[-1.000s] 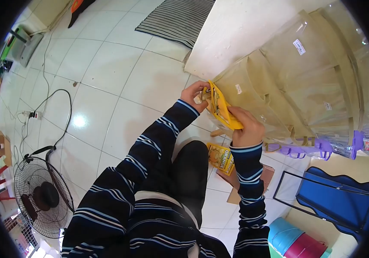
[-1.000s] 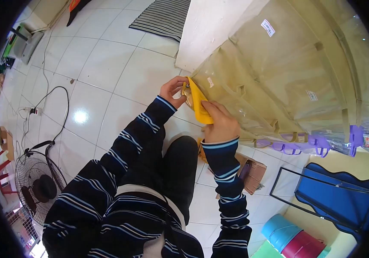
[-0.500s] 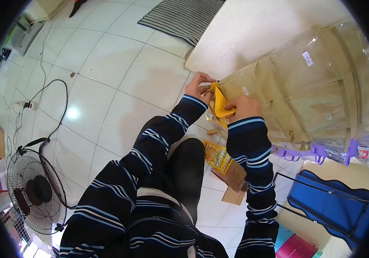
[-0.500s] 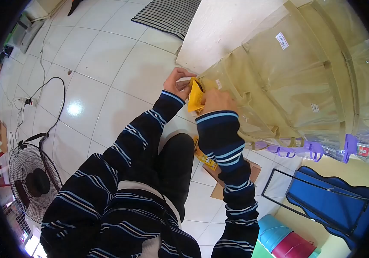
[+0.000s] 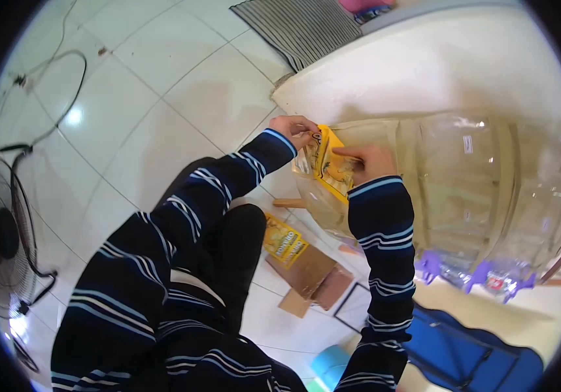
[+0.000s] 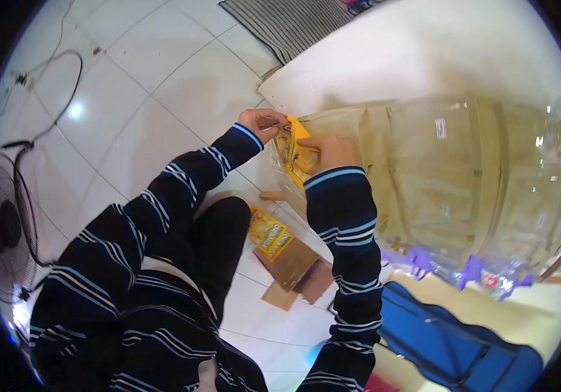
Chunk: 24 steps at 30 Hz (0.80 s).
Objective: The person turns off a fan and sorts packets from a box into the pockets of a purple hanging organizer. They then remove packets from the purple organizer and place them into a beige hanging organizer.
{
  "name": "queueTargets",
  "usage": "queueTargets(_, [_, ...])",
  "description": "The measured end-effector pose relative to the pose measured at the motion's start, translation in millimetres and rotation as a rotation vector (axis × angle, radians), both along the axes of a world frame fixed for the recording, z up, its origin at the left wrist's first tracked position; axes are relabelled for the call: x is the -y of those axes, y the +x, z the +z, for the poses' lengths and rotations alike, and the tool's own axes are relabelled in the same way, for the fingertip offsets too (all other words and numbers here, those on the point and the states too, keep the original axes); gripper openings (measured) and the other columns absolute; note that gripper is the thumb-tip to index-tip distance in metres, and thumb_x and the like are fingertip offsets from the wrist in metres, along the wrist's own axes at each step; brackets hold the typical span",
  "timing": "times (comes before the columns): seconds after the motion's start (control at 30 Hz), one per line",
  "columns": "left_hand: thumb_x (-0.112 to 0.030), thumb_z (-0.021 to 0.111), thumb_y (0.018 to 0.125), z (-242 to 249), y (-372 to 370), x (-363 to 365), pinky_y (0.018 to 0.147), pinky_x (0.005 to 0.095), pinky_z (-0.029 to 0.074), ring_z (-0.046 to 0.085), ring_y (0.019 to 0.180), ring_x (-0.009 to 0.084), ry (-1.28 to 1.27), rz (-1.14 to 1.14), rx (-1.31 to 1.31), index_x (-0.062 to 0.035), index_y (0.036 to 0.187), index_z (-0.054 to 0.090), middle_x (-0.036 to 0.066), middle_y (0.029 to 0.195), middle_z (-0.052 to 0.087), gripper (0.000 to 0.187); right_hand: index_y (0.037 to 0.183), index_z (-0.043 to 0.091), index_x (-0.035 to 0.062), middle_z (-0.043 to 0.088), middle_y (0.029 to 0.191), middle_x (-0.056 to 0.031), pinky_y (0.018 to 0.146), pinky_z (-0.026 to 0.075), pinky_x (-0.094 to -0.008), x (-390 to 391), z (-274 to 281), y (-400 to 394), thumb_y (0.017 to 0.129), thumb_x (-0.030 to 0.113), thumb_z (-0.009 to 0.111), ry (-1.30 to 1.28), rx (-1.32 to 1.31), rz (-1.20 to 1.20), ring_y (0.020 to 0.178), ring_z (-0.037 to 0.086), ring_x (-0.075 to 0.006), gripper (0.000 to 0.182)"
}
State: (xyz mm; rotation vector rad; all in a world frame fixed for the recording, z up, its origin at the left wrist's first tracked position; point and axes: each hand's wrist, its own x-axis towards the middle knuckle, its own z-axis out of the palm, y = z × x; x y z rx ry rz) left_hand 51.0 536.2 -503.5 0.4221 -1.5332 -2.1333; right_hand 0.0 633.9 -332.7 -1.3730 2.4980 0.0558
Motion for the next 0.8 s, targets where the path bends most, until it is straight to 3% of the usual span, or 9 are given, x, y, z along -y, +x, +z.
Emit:
queueTargets(0.07, [0.005, 0.047, 0.068, 3, -1, 1, 0.078, 0.0249, 0.042, 0.056, 0.080, 0.0181, 0.015, 0.003, 0.018, 0.0030, 0.081, 0.057, 0.010, 0.086, 0.058, 0.016, 0.084, 0.062, 0.0081, 0.056, 0.068, -0.0171, 0.060, 0.043, -0.0261, -5, -5, -8, 0.062, -0.014, 0.043, -0.094, 0.001, 0.055, 0.061, 0.053, -0.0268, 0.036])
queueTargets(0.13, [0.001, 0.050, 0.066, 3, -2, 1, 0.071, 0.0238, 0.046, 0.058, 0.079, 0.0193, 0.052, -0.030, 0.042, 0.0007, 0.076, 0.059, 0.009, 0.078, 0.060, 0.013, 0.083, 0.062, 0.0070, 0.057, 0.072, -0.0180, 0.061, 0.043, -0.0258, -8, -3, -10, 0.062, -0.015, 0.043, -0.081, 0.027, -0.011, 0.062, 0.054, -0.0259, 0.036])
queueTargets(0.17, [0.004, 0.048, 0.068, 4, -2, 3, 0.077, 0.0245, 0.043, 0.056, 0.081, 0.0176, 0.011, -0.097, 0.096, 0.0029, 0.083, 0.057, 0.011, 0.085, 0.059, 0.018, 0.083, 0.062, 0.0065, 0.057, 0.074, -0.0183, 0.062, 0.043, -0.0257, -10, -4, -17, 0.062, -0.015, 0.044, -0.060, 0.089, -0.027, 0.063, 0.054, -0.0254, 0.035])
queueTargets(0.23, [0.005, 0.048, 0.068, 0, -3, 3, 0.077, 0.0242, 0.043, 0.056, 0.081, 0.0173, 0.006, -0.099, 0.084, 0.0029, 0.083, 0.057, 0.011, 0.085, 0.059, 0.018, 0.083, 0.061, 0.0063, 0.057, 0.074, -0.0179, 0.062, 0.043, -0.0262, -9, -4, -21, 0.061, -0.015, 0.044, -0.009, 0.112, -0.037, 0.064, 0.054, -0.0254, 0.035])
queueTargets(0.47, [0.006, 0.050, 0.065, 2, -7, 19, 0.076, 0.0250, 0.044, 0.057, 0.079, 0.0159, -0.093, -0.077, 0.065, 0.0017, 0.080, 0.059, 0.010, 0.082, 0.059, 0.018, 0.085, 0.061, 0.0055, 0.057, 0.076, -0.0165, 0.064, 0.042, -0.0276, 5, -20, -19, 0.061, -0.014, 0.046, 0.164, -0.082, -0.037, 0.068, 0.055, -0.0255, 0.034])
queueTargets(0.67, [0.003, 0.051, 0.064, 0, -2, 18, 0.077, 0.0276, 0.045, 0.056, 0.080, 0.0158, -0.164, -0.161, 0.082, -0.0004, 0.084, 0.059, 0.009, 0.083, 0.059, 0.022, 0.087, 0.060, 0.0072, 0.057, 0.077, -0.0150, 0.065, 0.042, -0.0294, 22, 16, -19, 0.061, -0.010, 0.048, -0.222, 0.058, 0.072, 0.071, 0.054, -0.0266, 0.033])
queueTargets(0.73, [0.003, 0.051, 0.063, -7, -3, 12, 0.076, 0.0286, 0.045, 0.056, 0.081, 0.0158, -0.206, -0.124, 0.018, -0.0016, 0.085, 0.058, 0.008, 0.083, 0.059, 0.023, 0.086, 0.061, 0.0095, 0.057, 0.074, -0.0147, 0.061, 0.042, -0.0281, 23, 11, -16, 0.062, -0.009, 0.048, -0.261, -0.096, 0.136, 0.066, 0.054, -0.0269, 0.033])
queueTargets(0.8, [-0.003, 0.057, 0.060, -13, -6, 8, 0.071, 0.0252, 0.046, 0.058, 0.074, 0.0171, -0.208, -0.099, 0.020, -0.0019, 0.084, 0.059, 0.010, 0.081, 0.060, 0.025, 0.078, 0.063, 0.0112, 0.055, 0.071, -0.0159, 0.060, 0.041, -0.0351, 24, 4, -11, 0.060, -0.007, 0.050, -0.193, -0.044, 0.033, 0.067, 0.051, -0.0309, 0.029])
